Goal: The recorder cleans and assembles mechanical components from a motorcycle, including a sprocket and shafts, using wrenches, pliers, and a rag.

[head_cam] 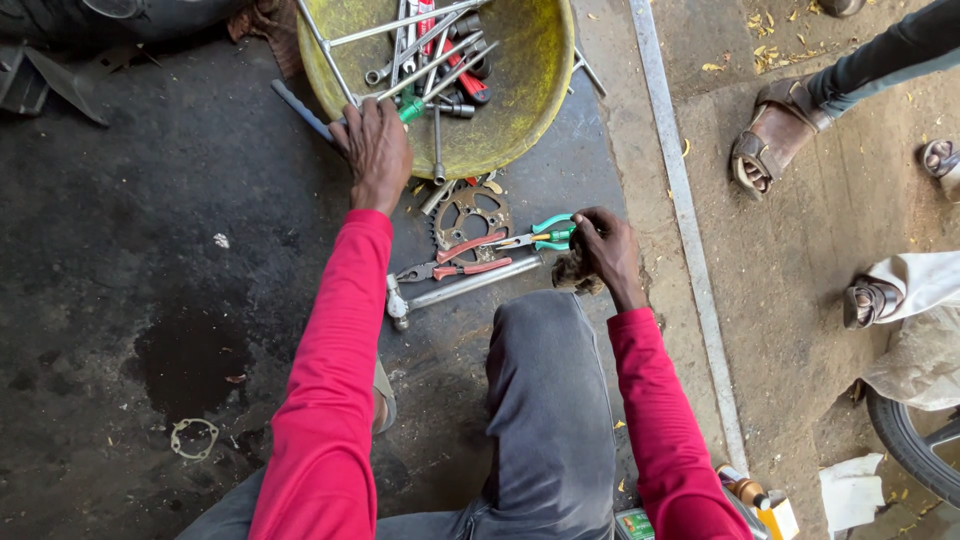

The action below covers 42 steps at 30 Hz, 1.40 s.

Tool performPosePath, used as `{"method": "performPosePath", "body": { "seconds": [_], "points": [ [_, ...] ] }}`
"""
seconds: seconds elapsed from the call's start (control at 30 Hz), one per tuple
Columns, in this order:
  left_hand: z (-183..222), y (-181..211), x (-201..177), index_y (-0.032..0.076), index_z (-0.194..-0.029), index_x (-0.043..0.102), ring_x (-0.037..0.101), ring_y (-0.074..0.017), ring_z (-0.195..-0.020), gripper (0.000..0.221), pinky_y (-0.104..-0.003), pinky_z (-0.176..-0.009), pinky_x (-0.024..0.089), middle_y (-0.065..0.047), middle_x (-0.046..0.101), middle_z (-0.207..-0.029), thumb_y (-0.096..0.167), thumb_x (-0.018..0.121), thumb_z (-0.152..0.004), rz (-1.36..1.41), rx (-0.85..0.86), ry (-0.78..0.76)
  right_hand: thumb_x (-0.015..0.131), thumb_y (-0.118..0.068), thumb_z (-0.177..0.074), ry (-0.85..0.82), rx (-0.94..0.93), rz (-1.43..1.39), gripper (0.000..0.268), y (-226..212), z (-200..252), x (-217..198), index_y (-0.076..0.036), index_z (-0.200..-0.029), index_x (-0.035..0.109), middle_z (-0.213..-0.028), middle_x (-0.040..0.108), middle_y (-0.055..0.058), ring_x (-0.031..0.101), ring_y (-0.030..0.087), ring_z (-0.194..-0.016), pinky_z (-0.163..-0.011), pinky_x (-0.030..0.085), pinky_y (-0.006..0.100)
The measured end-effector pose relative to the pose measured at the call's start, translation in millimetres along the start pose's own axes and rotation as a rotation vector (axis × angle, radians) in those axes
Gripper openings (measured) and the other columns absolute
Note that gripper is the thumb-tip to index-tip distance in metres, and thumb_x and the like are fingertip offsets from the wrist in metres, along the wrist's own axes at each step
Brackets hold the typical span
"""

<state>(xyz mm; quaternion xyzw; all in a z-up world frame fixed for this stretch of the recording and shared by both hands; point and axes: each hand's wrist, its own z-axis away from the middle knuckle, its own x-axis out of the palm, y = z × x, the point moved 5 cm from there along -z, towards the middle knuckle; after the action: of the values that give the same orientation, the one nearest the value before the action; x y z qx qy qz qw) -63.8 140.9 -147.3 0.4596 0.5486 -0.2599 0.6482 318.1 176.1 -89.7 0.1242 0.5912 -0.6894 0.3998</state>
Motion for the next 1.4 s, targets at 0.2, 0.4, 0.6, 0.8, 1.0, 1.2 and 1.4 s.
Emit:
{"method": "performPosePath", "body": {
  "seconds": [0.2, 0.4, 0.6, 0.8, 1.0, 1.2, 1.4],
  "points": [
    [12, 11, 6, -0.002, -0.115, 0.069, 0.055, -0.0321, -0.111, 0.037, -0.057, -0.095, 0.035, -0.018, 0.068, -0.109, 0.009, 0.078, -0.081, -0.048, 0.081, 0.069, 0.066, -0.026, -0.100, 0.003, -0.012, 0.003, 0.024, 7, 0, 1, -0.006, -0.105, 0.076, -0.081, 0.076, 0.006, 0.074, 0.016, -0.075, -0.072, 0.056, 0.032],
    [6, 9, -7, -0.001, -0.120, 0.068, 0.052, -0.0388, -0.124, 0.036, -0.057, -0.103, 0.037, -0.024, 0.062, -0.127, 0.012, 0.079, -0.088, -0.100, 0.061, 0.080, 0.066, -0.027, -0.099, 0.005, 0.003, -0.010, 0.024, 13, 1, 3, -0.005, -0.105, 0.076, -0.084, 0.076, 0.008, 0.073, 0.016, -0.078, -0.073, 0.055, 0.031],
    [-15, -33, -5, -0.001, -0.139, 0.053, 0.030, -0.0573, -0.137, 0.072, -0.077, -0.105, 0.022, -0.037, 0.042, -0.146, 0.014, 0.083, -0.075, -0.069, -0.131, 0.084, 0.067, -0.025, -0.099, 0.028, -0.063, 0.022, 0.024, 23, 2, 1, -0.004, -0.104, 0.076, -0.087, 0.076, 0.009, 0.072, 0.016, -0.080, -0.074, 0.055, 0.031],
    [-11, -58, -15, -0.003, -0.148, 0.044, 0.028, -0.0602, -0.141, 0.077, -0.080, -0.107, 0.022, -0.032, 0.054, -0.139, 0.006, 0.081, -0.081, 0.009, -0.174, 0.023, 0.066, -0.023, -0.100, -0.009, 0.031, -0.071, 0.023, 33, 4, 4, -0.003, -0.103, 0.075, -0.081, 0.075, 0.007, 0.071, 0.014, -0.073, -0.070, 0.055, 0.030],
    [-2, -53, -46, -0.001, -0.138, 0.049, 0.049, -0.0488, -0.123, 0.070, -0.064, -0.087, 0.051, -0.021, 0.067, -0.120, 0.003, 0.083, -0.076, 0.097, -0.189, -0.019, 0.068, -0.023, -0.100, 0.012, 0.037, -0.065, 0.022, 47, 3, 11, -0.003, -0.104, 0.076, -0.081, 0.075, 0.008, 0.071, 0.014, -0.073, -0.069, 0.054, 0.030],
    [-28, -108, 20, -0.002, -0.149, 0.050, 0.052, -0.0468, -0.123, 0.070, -0.049, -0.080, 0.062, -0.019, 0.068, -0.127, -0.009, 0.078, -0.086, -0.013, -0.061, 0.248, 0.068, -0.025, -0.100, 0.009, 0.017, 0.016, 0.023, 30, 4, 12, -0.004, -0.104, 0.076, -0.081, 0.076, 0.008, 0.071, 0.014, -0.073, -0.069, 0.054, 0.030],
    [-46, -68, -52, 0.003, -0.132, 0.059, 0.050, -0.0509, -0.118, 0.060, -0.060, -0.079, 0.055, -0.018, 0.059, -0.131, 0.017, 0.087, -0.080, -0.030, -0.045, 0.266, 0.065, -0.024, -0.101, -0.020, 0.063, -0.086, 0.024, 32, 1, 10, -0.002, -0.104, 0.075, -0.079, 0.075, 0.007, 0.070, 0.012, -0.071, -0.067, 0.053, 0.028]
  ]
}}
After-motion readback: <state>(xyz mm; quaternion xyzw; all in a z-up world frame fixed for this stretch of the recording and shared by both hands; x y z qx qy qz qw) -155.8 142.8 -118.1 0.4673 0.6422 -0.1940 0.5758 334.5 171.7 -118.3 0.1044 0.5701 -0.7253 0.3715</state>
